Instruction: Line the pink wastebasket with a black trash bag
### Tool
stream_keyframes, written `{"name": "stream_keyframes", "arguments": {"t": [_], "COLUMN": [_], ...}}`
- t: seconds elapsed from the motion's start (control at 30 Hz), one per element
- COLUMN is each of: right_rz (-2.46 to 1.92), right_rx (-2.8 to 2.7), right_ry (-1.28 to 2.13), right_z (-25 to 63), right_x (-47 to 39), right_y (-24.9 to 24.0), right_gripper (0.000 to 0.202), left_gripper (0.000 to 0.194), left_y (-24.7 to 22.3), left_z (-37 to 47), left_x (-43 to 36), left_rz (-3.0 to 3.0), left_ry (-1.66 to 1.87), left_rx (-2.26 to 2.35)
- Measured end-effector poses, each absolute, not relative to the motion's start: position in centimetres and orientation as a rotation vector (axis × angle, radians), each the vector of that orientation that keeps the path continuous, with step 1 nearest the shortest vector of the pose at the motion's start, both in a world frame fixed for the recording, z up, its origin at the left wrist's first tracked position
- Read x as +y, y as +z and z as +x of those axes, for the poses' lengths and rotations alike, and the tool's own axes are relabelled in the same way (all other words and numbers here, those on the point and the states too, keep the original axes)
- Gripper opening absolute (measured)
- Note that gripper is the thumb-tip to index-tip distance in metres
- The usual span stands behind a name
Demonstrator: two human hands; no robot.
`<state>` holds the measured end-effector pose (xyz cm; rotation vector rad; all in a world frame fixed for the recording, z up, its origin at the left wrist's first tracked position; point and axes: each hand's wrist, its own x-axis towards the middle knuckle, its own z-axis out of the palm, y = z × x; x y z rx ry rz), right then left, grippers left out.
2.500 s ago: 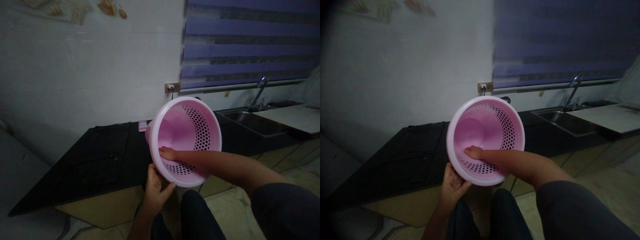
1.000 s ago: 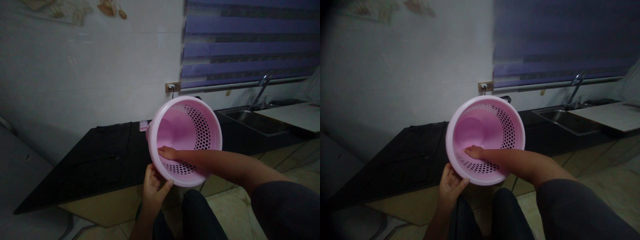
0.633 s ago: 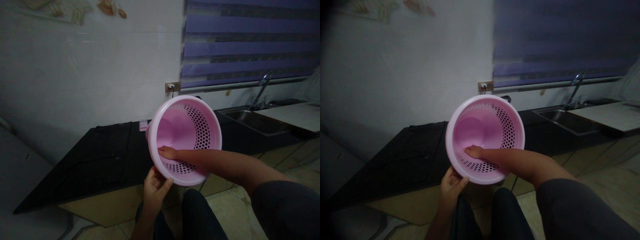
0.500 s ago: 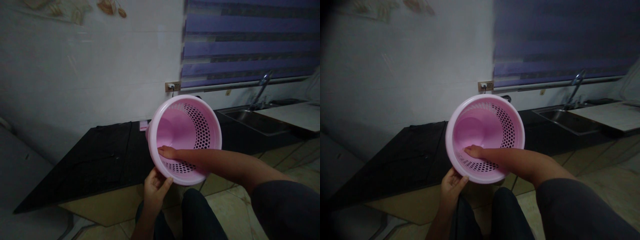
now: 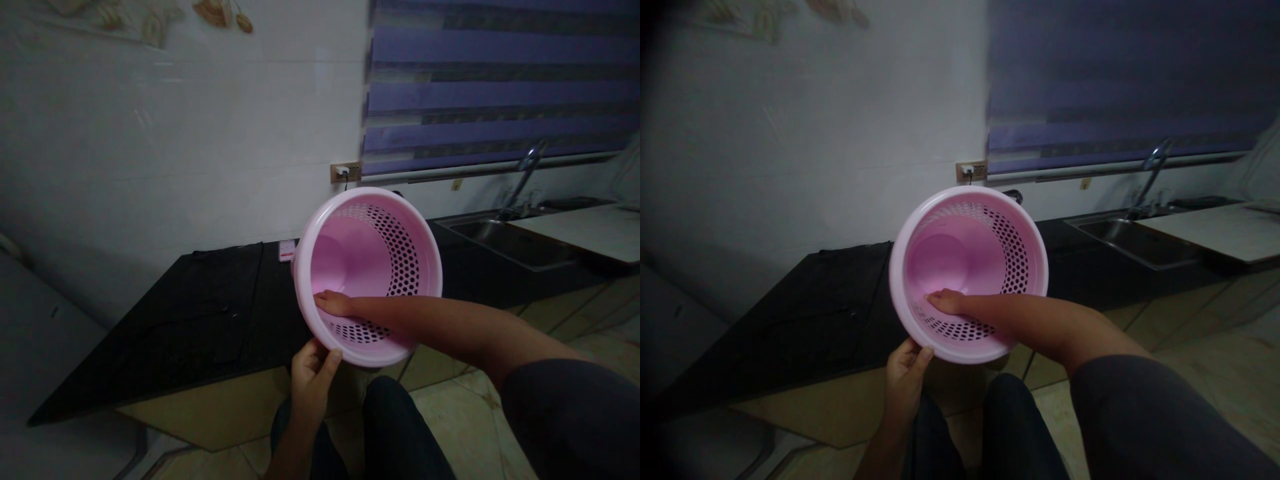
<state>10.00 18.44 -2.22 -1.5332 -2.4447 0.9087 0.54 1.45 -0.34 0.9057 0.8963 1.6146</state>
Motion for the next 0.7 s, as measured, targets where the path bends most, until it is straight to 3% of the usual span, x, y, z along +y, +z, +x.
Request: {"name": "stream_keyframes", "arguments": {"t": [0.7], "right_rz": [-1.612], "right_rx": [-2.305], "right_ry": [1.014], "right_z": [9.5], "right_x": [17.5], "right_y": [-1.1], "right_gripper": [0.055], "left_gripper": [0.045], "left_y": [-3.3], "left_z": [0.1], "left_x": [3.0], "left_rz": [0.875], "left_ry": [1.562], "left_rx": [0.997]}}
